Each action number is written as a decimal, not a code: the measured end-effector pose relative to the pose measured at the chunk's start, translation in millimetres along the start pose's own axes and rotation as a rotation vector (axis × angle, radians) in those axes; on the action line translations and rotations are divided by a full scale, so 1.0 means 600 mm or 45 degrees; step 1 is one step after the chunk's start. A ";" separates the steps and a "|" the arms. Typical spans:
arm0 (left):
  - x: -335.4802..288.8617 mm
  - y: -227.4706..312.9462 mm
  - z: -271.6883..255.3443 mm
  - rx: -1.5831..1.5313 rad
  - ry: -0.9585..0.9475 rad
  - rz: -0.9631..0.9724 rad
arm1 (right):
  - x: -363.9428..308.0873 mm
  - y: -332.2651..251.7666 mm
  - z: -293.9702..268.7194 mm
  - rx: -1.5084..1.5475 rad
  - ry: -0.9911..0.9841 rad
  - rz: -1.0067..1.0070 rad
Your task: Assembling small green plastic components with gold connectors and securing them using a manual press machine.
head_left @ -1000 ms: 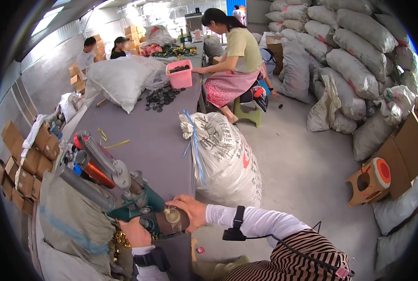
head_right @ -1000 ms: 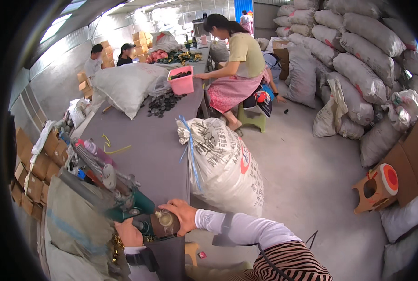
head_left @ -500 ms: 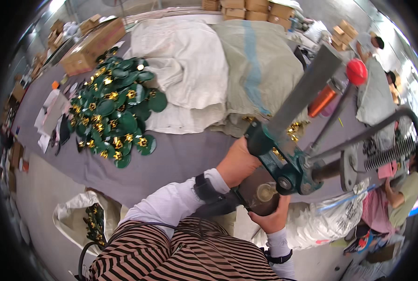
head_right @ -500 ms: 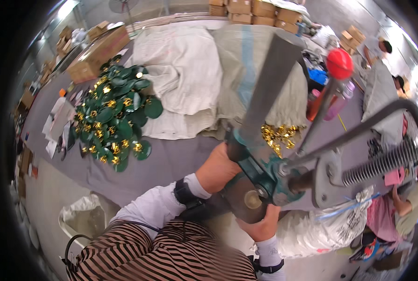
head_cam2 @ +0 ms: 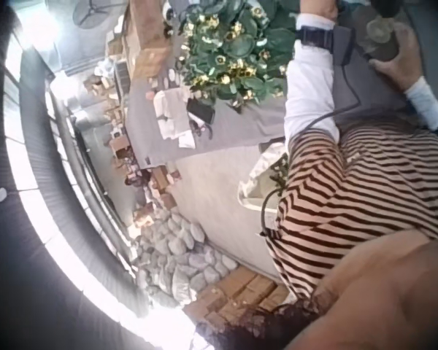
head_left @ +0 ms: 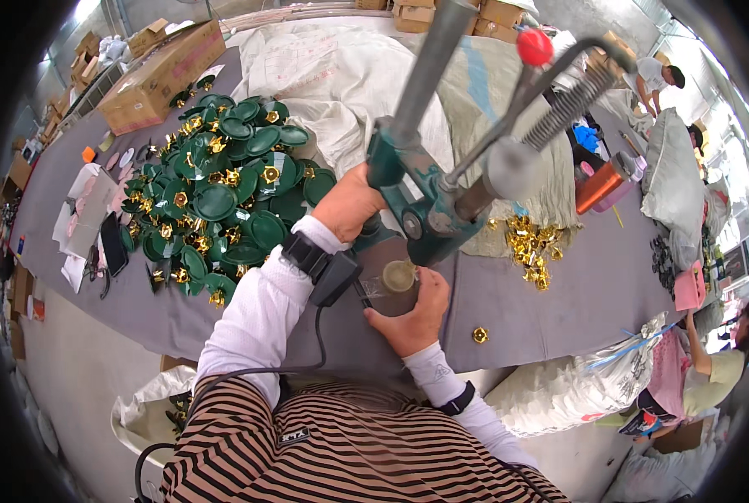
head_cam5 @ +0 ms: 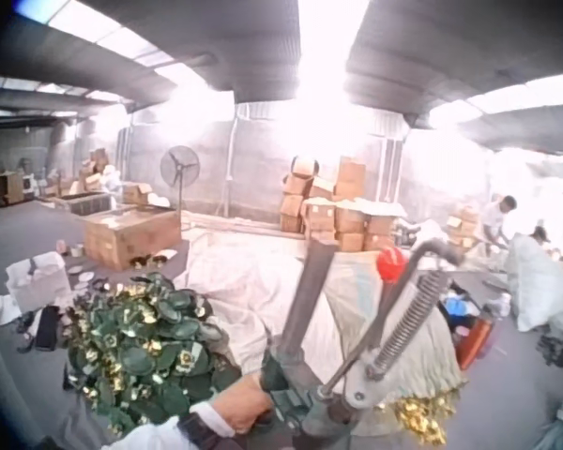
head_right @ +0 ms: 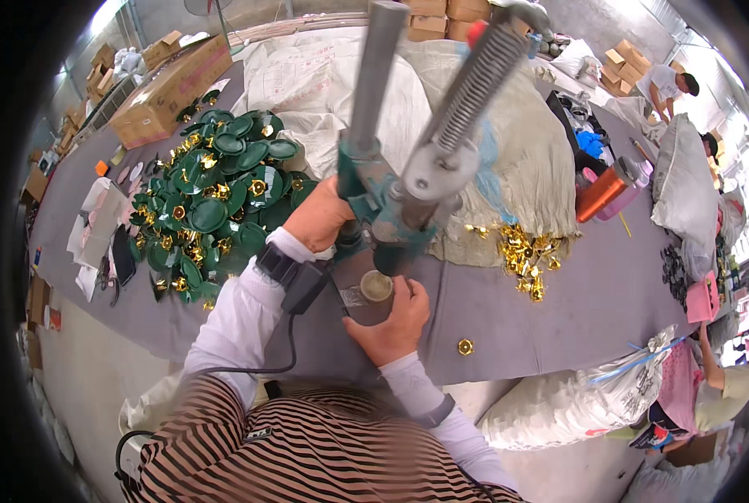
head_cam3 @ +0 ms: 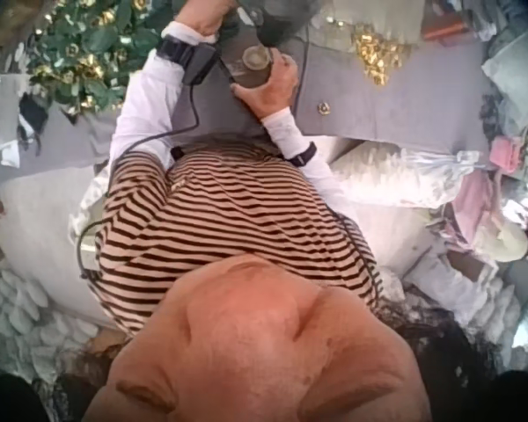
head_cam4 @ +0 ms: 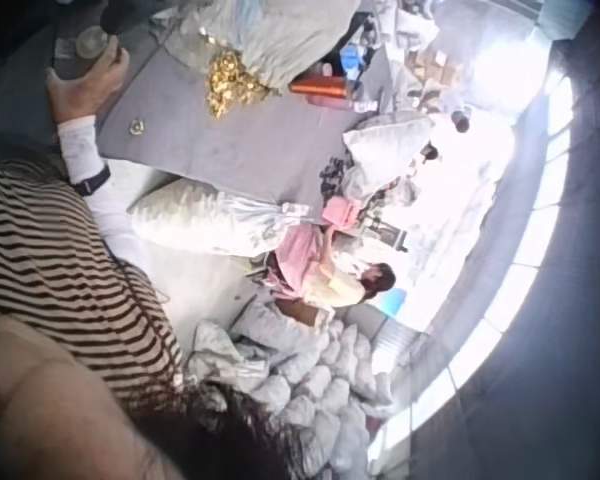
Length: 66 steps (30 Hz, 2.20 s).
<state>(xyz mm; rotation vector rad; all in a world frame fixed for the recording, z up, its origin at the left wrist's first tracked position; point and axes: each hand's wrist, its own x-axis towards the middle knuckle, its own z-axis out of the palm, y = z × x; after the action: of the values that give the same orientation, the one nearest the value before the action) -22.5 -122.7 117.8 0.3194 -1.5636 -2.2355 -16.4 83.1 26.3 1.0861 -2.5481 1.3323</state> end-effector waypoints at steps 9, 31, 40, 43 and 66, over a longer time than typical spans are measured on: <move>0.053 -0.028 -0.091 -0.012 -0.396 -0.034 | -0.028 0.016 0.015 0.108 -0.216 -0.175; -0.263 -0.064 -0.069 1.488 0.298 0.904 | -0.047 0.051 -0.037 0.309 -0.292 -0.253; -0.286 -0.144 -0.064 1.204 0.227 0.677 | -0.046 0.062 -0.059 0.402 -0.340 -0.141; -0.284 -0.143 -0.044 1.009 0.564 0.278 | 0.007 0.062 -0.090 0.440 -0.162 -0.143; -0.173 -0.112 -0.001 1.237 0.367 0.330 | 0.205 -0.166 -0.295 1.029 -0.067 -0.656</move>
<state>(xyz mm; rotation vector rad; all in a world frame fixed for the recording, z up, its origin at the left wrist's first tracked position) 58.4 -57.2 50.7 0.6146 -2.2405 -1.0457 -91.2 108.8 250.4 1.7275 -1.5281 2.1936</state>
